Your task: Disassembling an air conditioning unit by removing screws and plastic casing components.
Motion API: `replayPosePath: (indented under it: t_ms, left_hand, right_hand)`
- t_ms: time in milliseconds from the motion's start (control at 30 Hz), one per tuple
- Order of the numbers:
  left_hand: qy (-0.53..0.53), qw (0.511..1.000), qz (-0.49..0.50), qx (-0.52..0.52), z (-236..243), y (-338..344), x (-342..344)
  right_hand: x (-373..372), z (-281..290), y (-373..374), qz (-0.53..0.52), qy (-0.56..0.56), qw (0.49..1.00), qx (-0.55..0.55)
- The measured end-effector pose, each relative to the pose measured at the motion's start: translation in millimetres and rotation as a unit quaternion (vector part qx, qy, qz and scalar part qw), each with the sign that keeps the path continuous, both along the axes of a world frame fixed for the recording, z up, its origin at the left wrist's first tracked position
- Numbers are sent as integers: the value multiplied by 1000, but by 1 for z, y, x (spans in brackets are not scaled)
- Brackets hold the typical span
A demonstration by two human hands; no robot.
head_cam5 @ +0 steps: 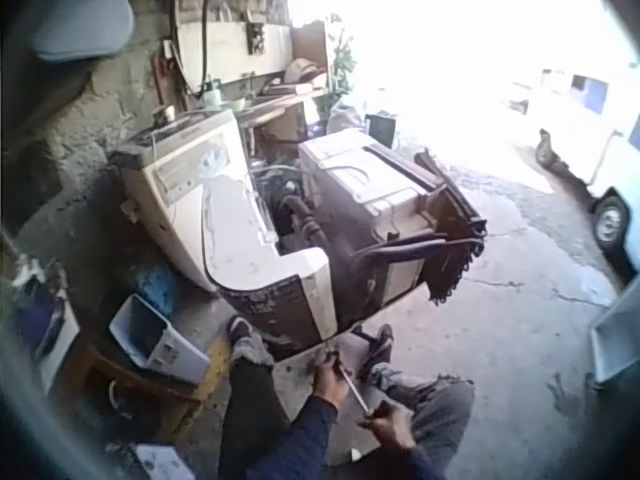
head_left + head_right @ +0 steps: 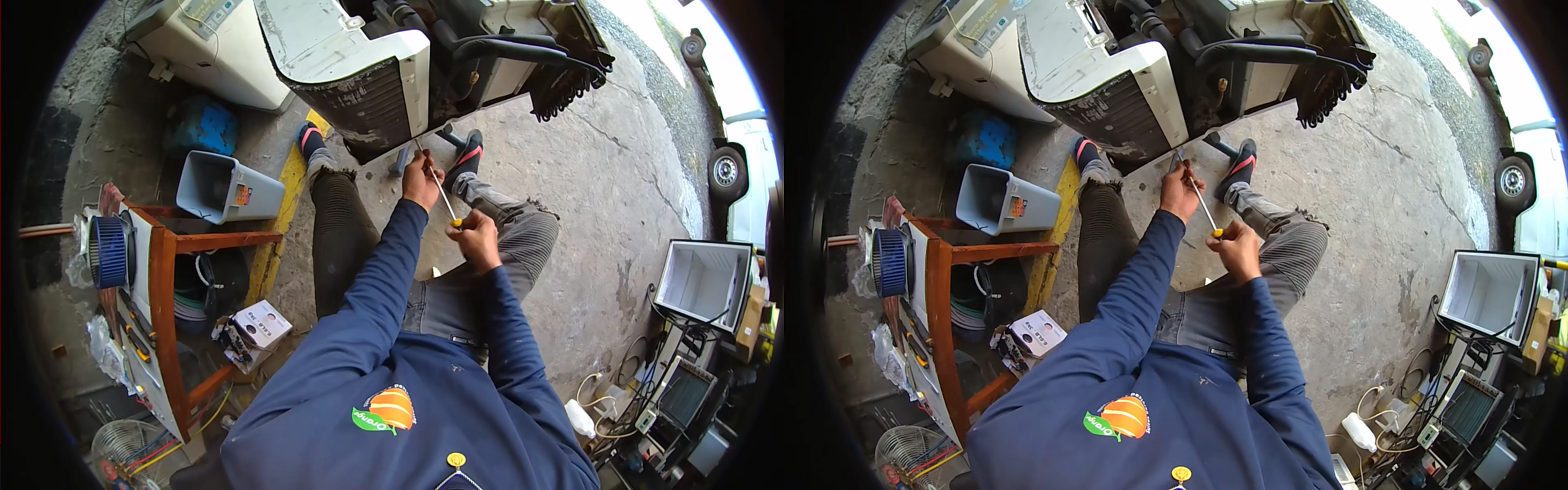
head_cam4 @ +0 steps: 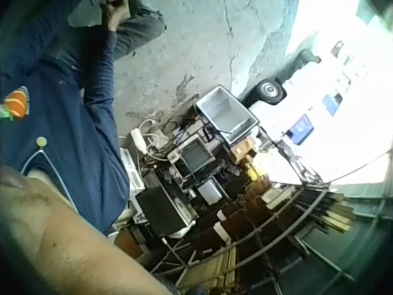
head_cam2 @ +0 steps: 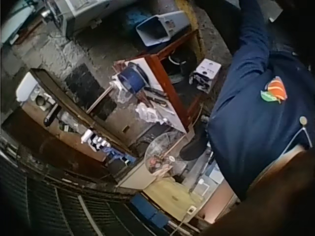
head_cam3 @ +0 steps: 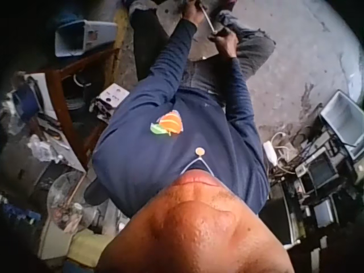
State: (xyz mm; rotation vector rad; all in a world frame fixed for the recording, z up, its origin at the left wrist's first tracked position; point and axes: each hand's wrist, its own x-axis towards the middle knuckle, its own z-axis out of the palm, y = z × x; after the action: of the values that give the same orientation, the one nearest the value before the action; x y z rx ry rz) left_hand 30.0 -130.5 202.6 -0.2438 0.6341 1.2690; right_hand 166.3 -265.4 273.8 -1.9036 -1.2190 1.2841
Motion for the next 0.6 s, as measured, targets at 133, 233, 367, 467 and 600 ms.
replayPosePath:
  t_ms: [133, 233, 367, 467, 600]
  left_hand:
    - [-6, 1000, 3, -1, -2, 2, -1]
    - [-12, 1000, 2, -6, -5, 4, -2]
    - [-15, 1000, -3, -8, 0, 1, -7]
    - [-13, 1000, 0, 0, 1, 3, -5]
    - [-10, 1000, 5, 5, 0, 9, -6]
  right_hand:
    - [-5, -21, -8, -1, -68, 995, 69]
    - [-3, -36, -11, -30, -12, 996, 84]
    - [6, -19, 1, -37, 156, 980, -121]
    - [-11, -12, -3, -17, -30, 999, 11]
    - [-11, -12, -3, -15, -93, 994, 62]
